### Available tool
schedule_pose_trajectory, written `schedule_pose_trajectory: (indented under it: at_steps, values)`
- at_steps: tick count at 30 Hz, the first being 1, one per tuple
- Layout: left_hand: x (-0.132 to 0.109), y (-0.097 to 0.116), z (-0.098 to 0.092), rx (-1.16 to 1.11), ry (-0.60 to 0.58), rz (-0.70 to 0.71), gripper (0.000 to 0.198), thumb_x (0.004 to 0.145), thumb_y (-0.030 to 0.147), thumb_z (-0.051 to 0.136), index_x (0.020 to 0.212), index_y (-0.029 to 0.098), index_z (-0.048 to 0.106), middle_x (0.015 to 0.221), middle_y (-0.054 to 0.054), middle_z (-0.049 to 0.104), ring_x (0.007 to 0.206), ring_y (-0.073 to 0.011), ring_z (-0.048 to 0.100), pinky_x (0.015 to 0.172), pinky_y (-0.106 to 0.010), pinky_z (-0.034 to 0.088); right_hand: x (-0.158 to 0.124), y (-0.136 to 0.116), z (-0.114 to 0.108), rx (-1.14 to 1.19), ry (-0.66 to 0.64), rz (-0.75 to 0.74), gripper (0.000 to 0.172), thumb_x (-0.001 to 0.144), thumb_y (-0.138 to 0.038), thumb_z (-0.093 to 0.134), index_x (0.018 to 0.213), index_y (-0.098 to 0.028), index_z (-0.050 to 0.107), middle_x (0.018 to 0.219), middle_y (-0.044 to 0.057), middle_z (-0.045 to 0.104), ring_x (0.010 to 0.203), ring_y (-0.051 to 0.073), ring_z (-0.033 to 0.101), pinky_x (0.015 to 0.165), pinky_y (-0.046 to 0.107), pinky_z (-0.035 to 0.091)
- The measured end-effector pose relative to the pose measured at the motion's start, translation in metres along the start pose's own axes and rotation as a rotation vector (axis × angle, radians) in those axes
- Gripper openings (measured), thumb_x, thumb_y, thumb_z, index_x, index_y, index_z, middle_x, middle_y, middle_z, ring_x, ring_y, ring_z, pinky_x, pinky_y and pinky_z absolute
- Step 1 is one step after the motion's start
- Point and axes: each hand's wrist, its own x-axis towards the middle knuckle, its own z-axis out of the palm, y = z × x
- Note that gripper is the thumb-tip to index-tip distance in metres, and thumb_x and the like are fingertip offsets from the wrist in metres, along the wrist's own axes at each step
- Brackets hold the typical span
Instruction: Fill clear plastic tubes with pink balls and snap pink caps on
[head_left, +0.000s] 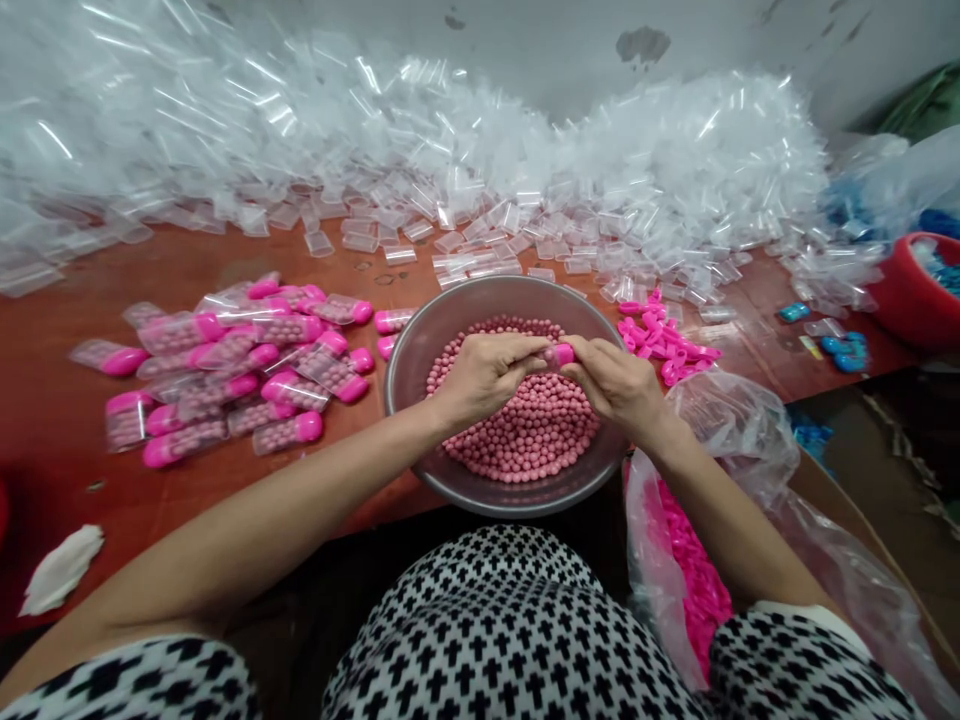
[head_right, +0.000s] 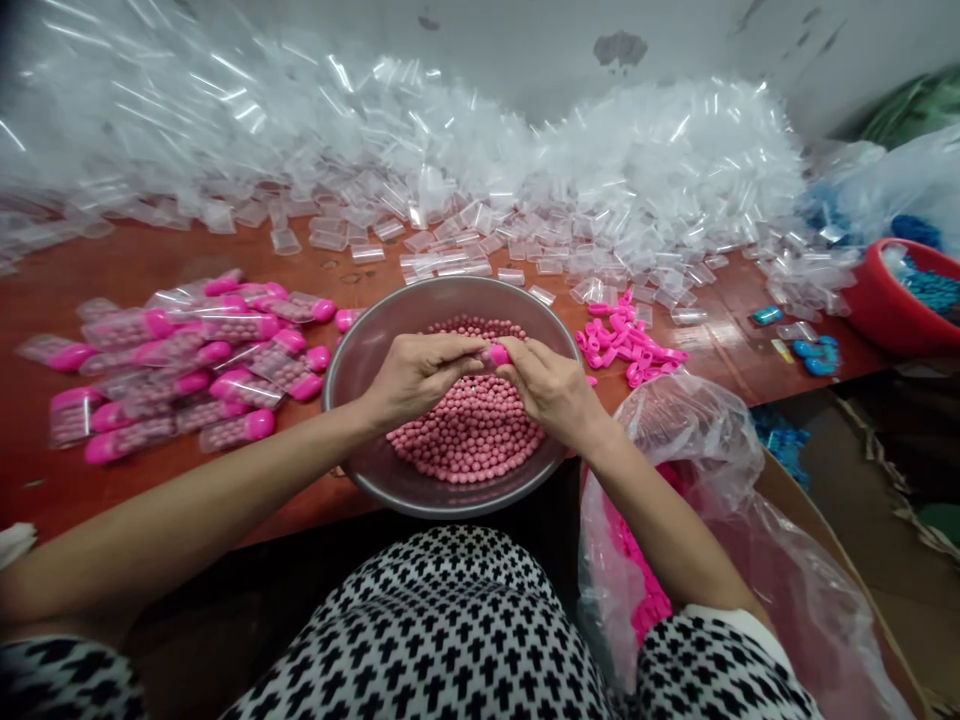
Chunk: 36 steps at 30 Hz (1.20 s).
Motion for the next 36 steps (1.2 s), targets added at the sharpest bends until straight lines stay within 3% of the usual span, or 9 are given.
schedule_pose_trajectory:
  at_steps: [5,9,13,16,18,23,27,30,36]
  values:
    - [-0.002,-0.010,0.001,0.131,-0.020,0.122,0.026,0.092,0.029,0.055,0.101,0.019,0.078,0.095,-0.010,0.078,0.086,-0.0220,0.072,0.080,-0.030,0.052,-0.002,-0.004,0.004,-0.143,-0.092,-0.063,0.033,0.104,-0.032,0.040,0.123,-0.018,0.063,0.080,0.009,0.068,0.070,0.021,0.064,0.059,0.031,0.049]
    - [0.000,-0.010,0.001,0.107,-0.034,0.050,0.024,0.089,0.031,0.057,0.092,0.020,0.079,0.086,-0.009,0.077,0.082,-0.0213,0.071,0.080,-0.030,0.052,0.008,0.000,0.005,-0.074,-0.159,-0.013,0.036,0.103,-0.033,0.040,0.118,-0.015,0.067,0.087,0.013,0.072,0.075,0.022,0.068,0.065,0.032,0.053]
    - [0.006,-0.003,-0.001,-0.302,-0.007,-0.206,0.030,0.082,0.043,0.070,0.095,0.017,0.078,0.092,-0.006,0.077,0.088,-0.0224,0.070,0.082,-0.031,0.054,0.012,0.006,0.002,0.379,-0.037,0.183,0.037,0.097,-0.041,0.055,0.126,-0.022,0.066,0.109,0.010,0.075,0.096,0.023,0.071,0.087,0.037,0.058]
    - [0.009,0.001,-0.003,-0.643,0.019,-0.370,0.047,0.071,0.049,0.081,0.102,0.013,0.077,0.095,-0.007,0.076,0.088,-0.0225,0.069,0.081,-0.033,0.056,0.004,0.009,-0.002,0.922,0.031,0.381,0.051,0.084,-0.048,0.072,0.131,-0.030,0.063,0.119,0.005,0.073,0.096,0.023,0.073,0.088,0.040,0.060]
    - [0.010,0.001,-0.004,-0.710,0.024,-0.402,0.051,0.068,0.048,0.084,0.104,0.013,0.077,0.095,-0.008,0.076,0.086,-0.0218,0.069,0.081,-0.034,0.056,-0.002,0.010,-0.004,1.199,0.067,0.462,0.054,0.074,-0.046,0.082,0.125,-0.032,0.067,0.120,0.004,0.073,0.094,0.022,0.075,0.088,0.041,0.061]
    - [0.007,-0.005,-0.004,-0.464,-0.001,-0.167,0.035,0.076,0.044,0.079,0.098,0.017,0.080,0.094,-0.007,0.077,0.093,-0.0239,0.070,0.089,-0.036,0.055,0.001,0.011,-0.005,1.405,0.101,0.651,0.040,0.064,-0.044,0.089,0.096,-0.024,0.077,0.091,0.002,0.077,0.084,0.019,0.075,0.083,0.034,0.062]
    - [0.004,-0.011,-0.001,-0.229,0.024,0.026,0.018,0.081,0.031,0.076,0.097,0.024,0.081,0.105,-0.007,0.074,0.108,-0.0228,0.065,0.101,-0.038,0.050,0.016,0.006,-0.004,1.504,-0.169,0.734,0.052,0.062,-0.054,0.087,0.101,-0.021,0.075,0.105,0.007,0.075,0.096,0.023,0.072,0.085,0.039,0.061]
    - [0.002,-0.015,0.000,-0.209,0.034,0.041,0.019,0.083,0.028,0.074,0.101,0.025,0.080,0.109,-0.008,0.071,0.111,-0.0221,0.063,0.102,-0.037,0.049,0.022,-0.001,0.000,1.582,-0.332,0.777,0.047,0.065,-0.054,0.084,0.094,-0.018,0.076,0.094,0.008,0.077,0.093,0.025,0.072,0.088,0.044,0.060]
    - [0.003,-0.015,0.001,-0.210,0.064,0.057,0.019,0.084,0.026,0.073,0.101,0.025,0.080,0.106,-0.006,0.072,0.107,-0.0213,0.065,0.099,-0.034,0.051,0.025,-0.013,0.013,1.619,-0.089,0.896,0.033,0.058,-0.044,0.085,0.076,-0.019,0.075,0.070,0.002,0.074,0.074,0.023,0.072,0.083,0.044,0.061]
